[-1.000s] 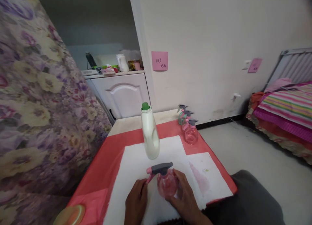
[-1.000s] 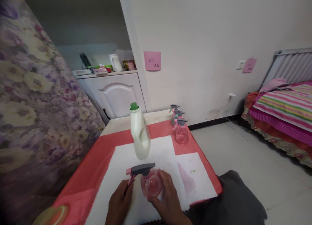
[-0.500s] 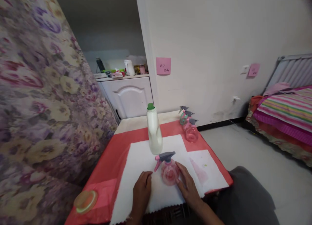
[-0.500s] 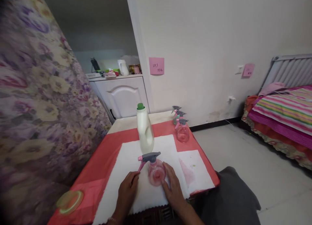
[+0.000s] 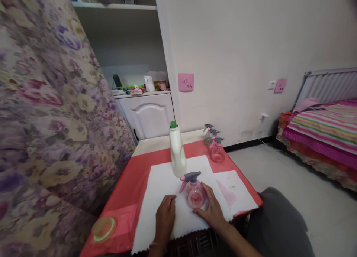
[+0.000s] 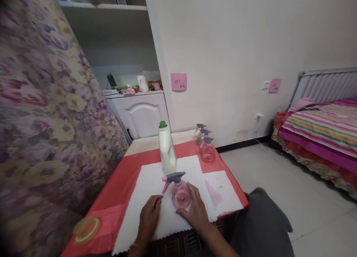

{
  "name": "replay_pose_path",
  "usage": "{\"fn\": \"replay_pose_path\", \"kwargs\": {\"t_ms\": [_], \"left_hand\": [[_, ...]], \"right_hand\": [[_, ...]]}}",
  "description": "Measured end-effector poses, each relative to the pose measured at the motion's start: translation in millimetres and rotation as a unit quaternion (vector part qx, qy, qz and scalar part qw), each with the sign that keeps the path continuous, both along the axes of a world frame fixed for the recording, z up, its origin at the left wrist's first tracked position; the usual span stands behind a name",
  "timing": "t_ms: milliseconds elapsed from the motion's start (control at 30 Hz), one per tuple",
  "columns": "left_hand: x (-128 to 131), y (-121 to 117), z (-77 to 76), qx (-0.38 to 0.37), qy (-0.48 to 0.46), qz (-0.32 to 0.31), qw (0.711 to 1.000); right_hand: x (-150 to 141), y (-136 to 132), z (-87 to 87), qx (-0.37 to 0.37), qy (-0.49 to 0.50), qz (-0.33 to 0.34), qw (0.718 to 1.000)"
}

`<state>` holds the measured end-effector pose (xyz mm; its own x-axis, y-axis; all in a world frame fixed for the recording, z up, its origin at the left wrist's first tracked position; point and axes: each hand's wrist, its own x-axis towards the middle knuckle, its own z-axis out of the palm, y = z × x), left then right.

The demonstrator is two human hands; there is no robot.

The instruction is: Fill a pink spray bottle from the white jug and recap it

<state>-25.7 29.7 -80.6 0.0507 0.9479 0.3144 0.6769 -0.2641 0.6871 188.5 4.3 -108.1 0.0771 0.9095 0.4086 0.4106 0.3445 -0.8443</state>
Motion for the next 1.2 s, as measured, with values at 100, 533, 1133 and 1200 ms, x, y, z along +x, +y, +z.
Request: {"fn": "replay_pose_path", "kwargs": {"t_ms": [100,533,1133,1200], "left_hand": [[-0.3,-0.7,0.0,0.003,-0.001,0.0,1.0],[-1.6,0.5,-1.1,0.004,-0.008,0.008,1.0],[-7.5,9.5,-4.5,0.01,-0.011,0.016,1.0],[-8.5,11.0,-5.9,0.002,-0.008,0.016,1.0]], "right_hand": [[-0.3,0.7,0.7,-0.017,0.007,-0.002,1.0],[-28.5,10.8,19.4,-0.022,0.043,-0.052,0.997],[-22.7,13.1,36.9,-0.029,0.137,-0.035,0.989],[-9.7,13.7,39.7,-0.036,0.152,-0.034,0.987]]}}
